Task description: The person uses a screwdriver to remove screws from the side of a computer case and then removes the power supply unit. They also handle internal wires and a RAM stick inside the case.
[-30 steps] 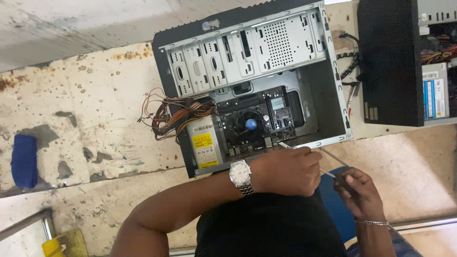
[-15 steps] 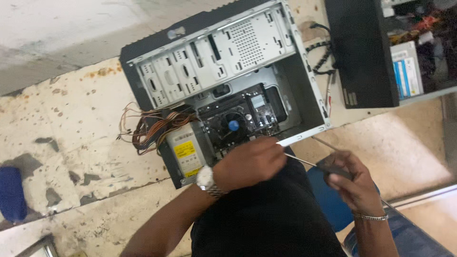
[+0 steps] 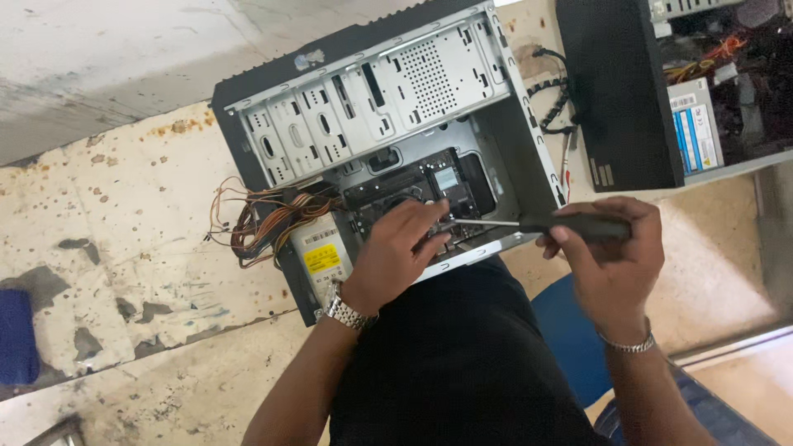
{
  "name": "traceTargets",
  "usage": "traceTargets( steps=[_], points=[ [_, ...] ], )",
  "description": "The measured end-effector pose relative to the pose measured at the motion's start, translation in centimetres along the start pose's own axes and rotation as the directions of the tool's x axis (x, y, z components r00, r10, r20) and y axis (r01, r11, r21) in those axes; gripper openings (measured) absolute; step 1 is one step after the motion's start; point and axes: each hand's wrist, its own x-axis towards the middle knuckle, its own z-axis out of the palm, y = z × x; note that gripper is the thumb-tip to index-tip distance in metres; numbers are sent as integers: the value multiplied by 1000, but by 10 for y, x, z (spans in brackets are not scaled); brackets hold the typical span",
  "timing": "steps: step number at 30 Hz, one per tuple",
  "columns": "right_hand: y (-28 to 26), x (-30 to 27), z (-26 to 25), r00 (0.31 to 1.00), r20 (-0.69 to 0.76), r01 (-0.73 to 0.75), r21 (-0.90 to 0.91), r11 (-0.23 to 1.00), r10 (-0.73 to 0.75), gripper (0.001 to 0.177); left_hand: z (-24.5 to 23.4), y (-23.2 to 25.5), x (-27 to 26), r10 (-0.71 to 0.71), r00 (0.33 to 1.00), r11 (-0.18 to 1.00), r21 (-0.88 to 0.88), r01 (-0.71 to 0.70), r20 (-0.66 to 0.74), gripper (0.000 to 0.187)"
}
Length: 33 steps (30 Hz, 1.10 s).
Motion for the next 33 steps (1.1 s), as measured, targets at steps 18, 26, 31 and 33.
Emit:
traceTargets(
  steps=[18, 26, 31, 33],
  points=[
    [76, 97, 46, 933, 314, 339, -594, 730, -177, 40, -51, -23, -43, -263, 960, 946, 169, 275, -92, 32],
    [54, 82, 13, 950, 204, 312, -592, 743, -236, 44, -26, -26, -34, -230, 969, 947, 251, 200, 93, 25],
    [30, 55, -13, 953, 64, 289, -476, 831, -295, 42, -15, -10, 15, -139, 941, 971, 229, 69, 308, 22],
    [31, 39, -22, 951, 8, 272, -498, 823, -310, 39, 6, -16, 26, -211, 917, 894, 445, 41, 339, 19]
  ],
)
